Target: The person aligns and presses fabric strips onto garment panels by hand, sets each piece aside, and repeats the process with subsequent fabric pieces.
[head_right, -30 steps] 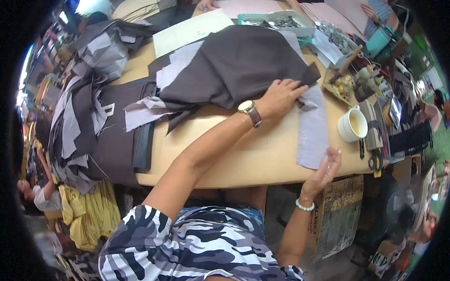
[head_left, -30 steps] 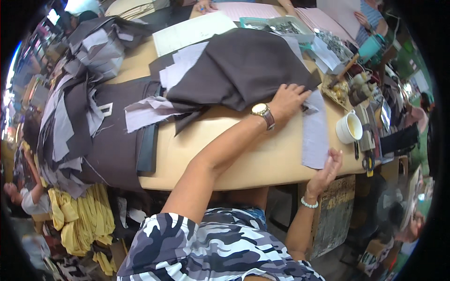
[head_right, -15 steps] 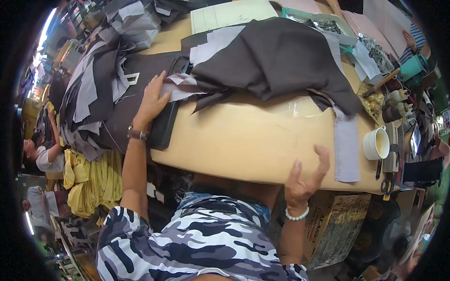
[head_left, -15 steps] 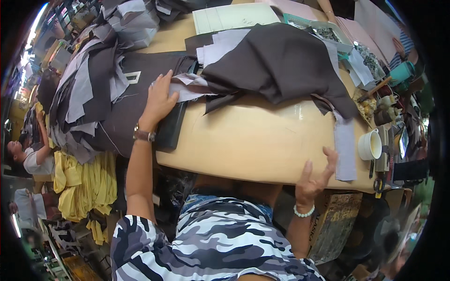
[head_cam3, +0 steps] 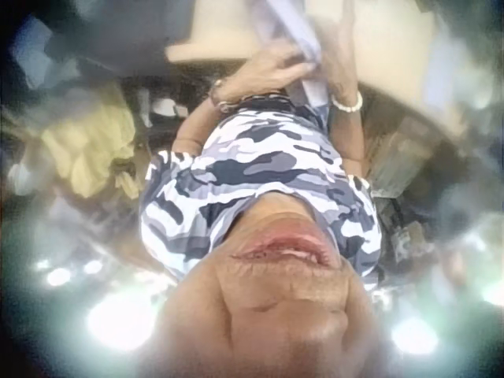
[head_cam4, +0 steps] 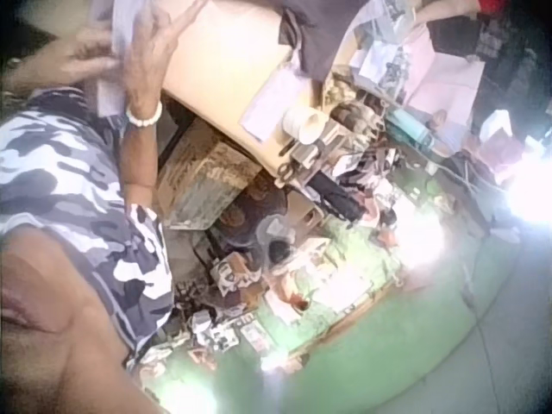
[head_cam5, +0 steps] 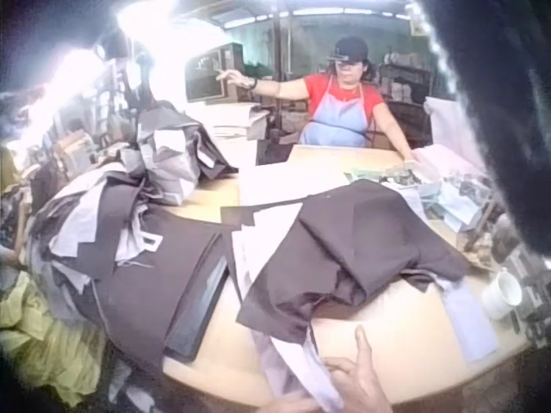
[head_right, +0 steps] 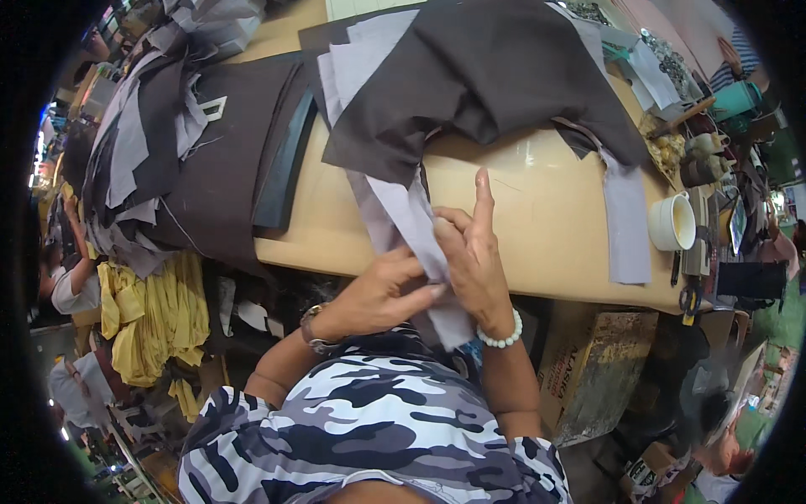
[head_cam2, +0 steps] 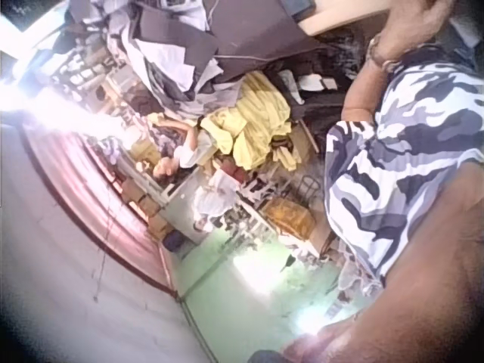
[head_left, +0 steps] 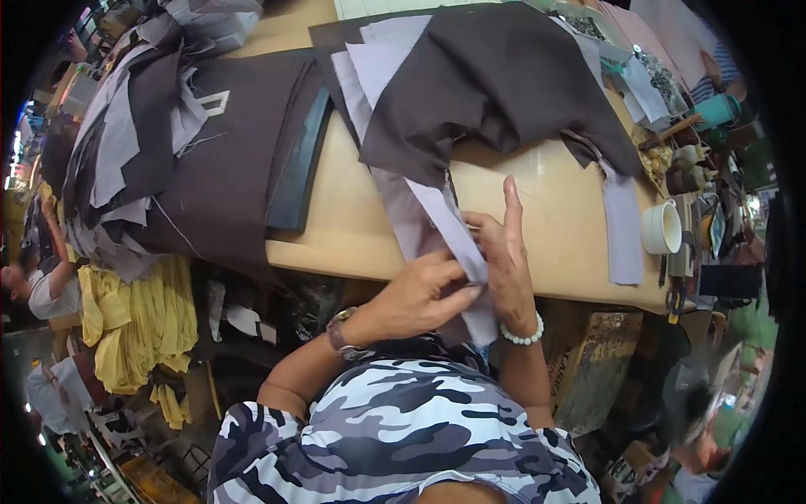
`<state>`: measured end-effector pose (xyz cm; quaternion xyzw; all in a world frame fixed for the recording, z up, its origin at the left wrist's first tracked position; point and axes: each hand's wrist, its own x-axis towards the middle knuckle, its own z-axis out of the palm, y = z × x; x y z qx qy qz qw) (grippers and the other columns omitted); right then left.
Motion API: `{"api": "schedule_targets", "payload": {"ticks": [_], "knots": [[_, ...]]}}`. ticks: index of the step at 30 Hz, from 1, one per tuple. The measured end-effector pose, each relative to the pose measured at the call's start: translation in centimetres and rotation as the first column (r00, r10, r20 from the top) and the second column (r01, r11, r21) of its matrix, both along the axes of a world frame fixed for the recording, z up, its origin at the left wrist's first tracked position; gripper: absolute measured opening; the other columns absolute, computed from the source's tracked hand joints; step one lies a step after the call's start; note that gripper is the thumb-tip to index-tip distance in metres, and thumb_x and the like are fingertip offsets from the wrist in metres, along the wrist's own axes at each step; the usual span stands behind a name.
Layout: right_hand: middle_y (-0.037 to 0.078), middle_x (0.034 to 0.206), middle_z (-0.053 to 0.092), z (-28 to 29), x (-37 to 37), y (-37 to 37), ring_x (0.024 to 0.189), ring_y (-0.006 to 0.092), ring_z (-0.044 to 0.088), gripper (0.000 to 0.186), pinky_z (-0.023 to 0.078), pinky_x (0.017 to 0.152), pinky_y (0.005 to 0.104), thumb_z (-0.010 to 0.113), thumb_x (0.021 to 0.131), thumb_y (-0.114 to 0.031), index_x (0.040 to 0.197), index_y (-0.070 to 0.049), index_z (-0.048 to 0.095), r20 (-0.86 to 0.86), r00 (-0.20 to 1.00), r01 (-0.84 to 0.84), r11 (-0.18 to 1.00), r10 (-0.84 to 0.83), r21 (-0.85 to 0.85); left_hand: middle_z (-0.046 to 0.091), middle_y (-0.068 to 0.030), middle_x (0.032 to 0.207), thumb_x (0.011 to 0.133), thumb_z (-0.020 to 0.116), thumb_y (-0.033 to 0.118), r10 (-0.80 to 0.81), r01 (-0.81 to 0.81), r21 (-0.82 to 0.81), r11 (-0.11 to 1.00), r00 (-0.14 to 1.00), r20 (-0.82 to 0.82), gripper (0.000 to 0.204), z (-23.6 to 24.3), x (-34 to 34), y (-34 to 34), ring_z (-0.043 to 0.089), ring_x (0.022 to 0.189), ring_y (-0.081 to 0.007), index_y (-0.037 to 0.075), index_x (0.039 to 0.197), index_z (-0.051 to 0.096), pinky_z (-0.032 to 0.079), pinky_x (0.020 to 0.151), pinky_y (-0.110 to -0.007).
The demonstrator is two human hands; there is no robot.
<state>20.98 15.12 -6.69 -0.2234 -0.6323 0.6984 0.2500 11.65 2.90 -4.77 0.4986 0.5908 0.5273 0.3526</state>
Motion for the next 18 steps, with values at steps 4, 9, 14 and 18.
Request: {"api": "schedule_targets", "payload": {"ticks": [4,9,14,18], "knots": [[0.014,0.093,0.063,0.4,0.6,0.5,0.079,0.0127,0.057,0.077,0.046,0.073,0.0243,0.056,0.091,-0.015,0.142,0.007,0.003,0.15,0.987,0.046,0.999,-0.049,0.024,0.059,-0.0139,0.09,0.086,0.061,0.014,-0.129,0.129,0.024,0.991,0.992,0.003,0.017,0.3,0.3,0.4,0.056,0.079,-0.0248,-0.002,0.09,0.061,0.045,0.069,-0.033],[0.007,0.08,0.061,-0.7,1.9,-0.3,0.068,0.0074,0.054,0.077,0.045,0.065,0.021,0.058,0.084,0.002,0.145,0.001,0.011,0.137,0.99,0.04,0.997,-0.031,-0.062,0.062,-0.0128,0.089,0.082,0.065,0.016,-0.104,0.102,-0.021,0.995,0.985,-0.139,0.015,5.3,-4.0,-1.0,0.06,0.08,-0.0237,0.001,0.081,0.063,0.047,0.07,-0.034],[0.004,0.078,0.06,-0.5,0.8,-1.6,0.063,0.0051,0.05,0.072,0.043,0.06,0.0195,0.056,0.085,0.004,0.145,-0.001,0.017,0.152,0.986,0.055,0.992,-0.071,0.112,0.062,-0.0124,0.098,0.079,0.064,0.017,0.18,-0.063,0.227,0.972,0.818,-0.546,0.016,3.1,-6.7,2.7,0.06,0.086,-0.0238,0.001,0.08,0.065,0.047,0.074,-0.033],[0.007,0.087,0.061,0.8,0.5,-0.9,0.069,0.0066,0.055,0.07,0.045,0.065,0.0184,0.053,0.087,0.006,0.145,0.0,0.014,0.052,0.997,0.054,0.999,-0.054,-0.003,0.062,-0.0127,0.103,0.084,0.058,0.021,0.241,-0.177,0.171,0.969,0.535,-0.81,0.022,1.7,-8.7,1.9,0.059,0.089,-0.027,0.001,0.081,0.065,0.044,0.082,-0.035]]}}
